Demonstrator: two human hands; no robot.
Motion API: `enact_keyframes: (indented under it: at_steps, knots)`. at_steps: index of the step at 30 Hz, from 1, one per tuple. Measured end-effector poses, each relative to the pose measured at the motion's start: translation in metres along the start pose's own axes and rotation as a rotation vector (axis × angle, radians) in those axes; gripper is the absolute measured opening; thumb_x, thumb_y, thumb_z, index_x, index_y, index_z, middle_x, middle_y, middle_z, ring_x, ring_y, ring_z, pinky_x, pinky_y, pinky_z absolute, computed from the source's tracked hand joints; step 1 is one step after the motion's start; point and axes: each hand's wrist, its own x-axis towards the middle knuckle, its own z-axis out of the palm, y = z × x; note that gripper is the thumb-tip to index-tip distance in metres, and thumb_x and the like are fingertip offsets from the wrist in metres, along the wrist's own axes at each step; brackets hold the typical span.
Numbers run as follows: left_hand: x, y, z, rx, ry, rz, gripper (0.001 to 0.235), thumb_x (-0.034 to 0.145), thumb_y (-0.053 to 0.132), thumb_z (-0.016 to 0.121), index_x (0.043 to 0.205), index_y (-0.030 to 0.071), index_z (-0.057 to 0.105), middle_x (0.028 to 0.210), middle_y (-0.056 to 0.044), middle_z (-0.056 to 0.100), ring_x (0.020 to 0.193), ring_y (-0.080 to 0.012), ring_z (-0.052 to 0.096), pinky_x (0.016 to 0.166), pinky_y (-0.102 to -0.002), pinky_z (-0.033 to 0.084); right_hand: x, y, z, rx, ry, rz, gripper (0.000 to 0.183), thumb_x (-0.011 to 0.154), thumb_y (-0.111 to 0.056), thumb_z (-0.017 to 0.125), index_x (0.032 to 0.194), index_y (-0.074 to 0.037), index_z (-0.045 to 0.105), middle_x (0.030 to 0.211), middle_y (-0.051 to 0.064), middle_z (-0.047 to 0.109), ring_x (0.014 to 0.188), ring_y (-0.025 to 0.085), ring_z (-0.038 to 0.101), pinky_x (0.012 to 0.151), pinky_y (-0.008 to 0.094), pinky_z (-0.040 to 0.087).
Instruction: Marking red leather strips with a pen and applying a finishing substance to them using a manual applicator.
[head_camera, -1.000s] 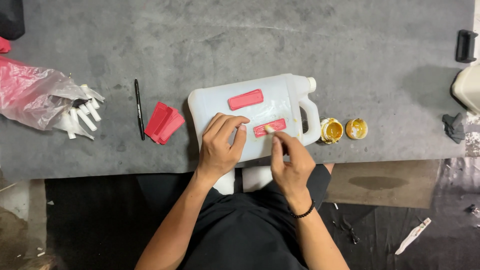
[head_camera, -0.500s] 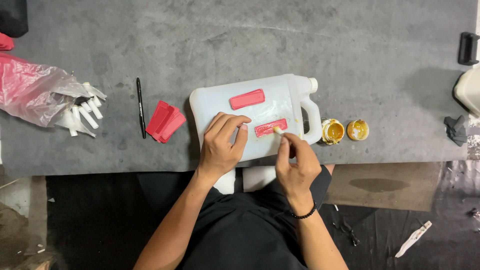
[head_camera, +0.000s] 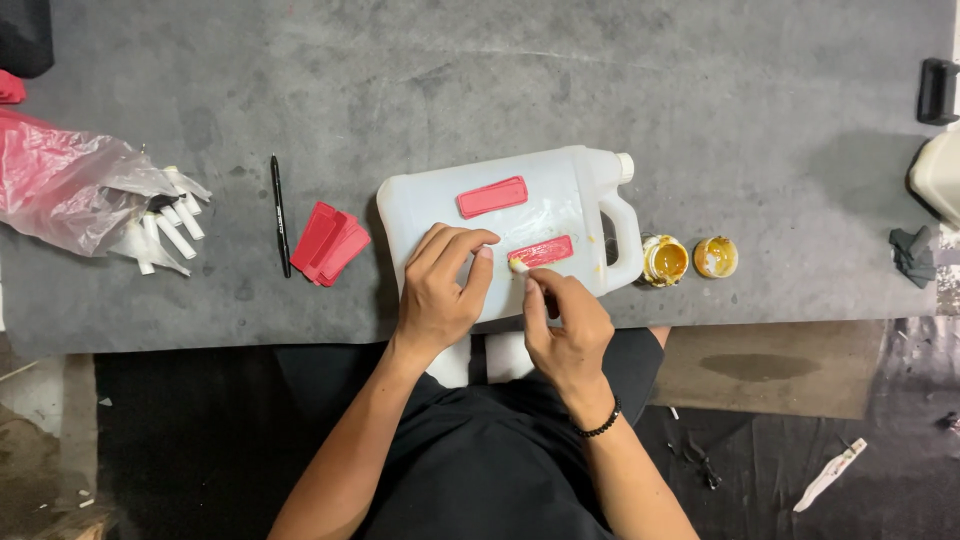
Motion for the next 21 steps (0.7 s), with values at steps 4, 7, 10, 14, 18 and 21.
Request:
enact_keyframes:
  at_steps: [4, 7, 10, 14, 18, 21]
  knots:
    - [-0.001, -0.001, 0.000, -0.002, 0.010, 0.000, 0.013, 0.097, 0.002, 0.061, 0.101, 0.006, 0.073, 0.075, -0.008, 0.060, 0.070, -0.0253, 0.060, 0.065, -0.036, 0.055, 0.014, 0.005, 0.002, -0.011, 0.014, 0.008, 0.007, 0.095, -0.005, 0.072, 0.099, -0.006, 0.077, 0.065, 0.005, 0.066, 0.052, 0.021, 0.062, 0.054, 0.031, 0.053]
    - [0.001, 0.001, 0.000, -0.003, 0.000, 0.001, 0.013, 0.098, 0.002, 0.060, 0.101, 0.005, 0.073, 0.075, -0.009, 0.060, 0.071, -0.0262, 0.061, 0.065, -0.037, 0.055, 0.018, 0.005, 0.002, 0.021, -0.043, -0.018, 0.007, 0.092, -0.006, 0.075, 0.098, -0.008, 0.078, 0.065, 0.006, 0.068, 0.053, 0.027, 0.065, 0.053, 0.036, 0.054]
    - [0.001, 0.000, -0.001, 0.003, 0.009, -0.003, 0.013, 0.098, 0.003, 0.060, 0.101, 0.006, 0.073, 0.076, -0.009, 0.061, 0.071, -0.0265, 0.062, 0.065, -0.037, 0.055, 0.019, 0.010, -0.001, -0.038, -0.014, -0.018, 0.006, 0.094, -0.005, 0.073, 0.098, -0.006, 0.077, 0.065, 0.005, 0.067, 0.054, 0.024, 0.064, 0.054, 0.033, 0.054]
    - [0.001, 0.001, -0.001, -0.006, -0.004, -0.007, 0.013, 0.098, 0.003, 0.060, 0.101, 0.006, 0.073, 0.075, -0.008, 0.061, 0.071, -0.0260, 0.062, 0.065, -0.037, 0.055, 0.016, 0.005, 0.000, 0.003, -0.048, 0.009, 0.007, 0.092, -0.007, 0.075, 0.098, -0.009, 0.078, 0.064, 0.004, 0.067, 0.053, 0.023, 0.064, 0.054, 0.032, 0.054]
    - [0.001, 0.000, 0.000, 0.002, 0.000, -0.006, 0.013, 0.097, 0.003, 0.061, 0.100, 0.007, 0.073, 0.075, -0.008, 0.061, 0.069, -0.0252, 0.059, 0.064, -0.036, 0.054, 0.021, 0.020, -0.013, -0.072, -0.017, 0.021, 0.007, 0.094, -0.005, 0.074, 0.099, -0.007, 0.077, 0.062, 0.006, 0.065, 0.053, 0.024, 0.063, 0.054, 0.034, 0.052]
    - [0.001, 0.000, -0.001, 0.006, -0.015, -0.002, 0.013, 0.097, 0.002, 0.062, 0.101, 0.006, 0.073, 0.075, -0.009, 0.061, 0.068, -0.0264, 0.058, 0.063, -0.038, 0.053, 0.024, 0.037, -0.028, -0.043, -0.034, 0.032, 0.007, 0.099, -0.002, 0.069, 0.102, -0.003, 0.075, 0.063, 0.008, 0.064, 0.053, 0.025, 0.062, 0.056, 0.033, 0.051]
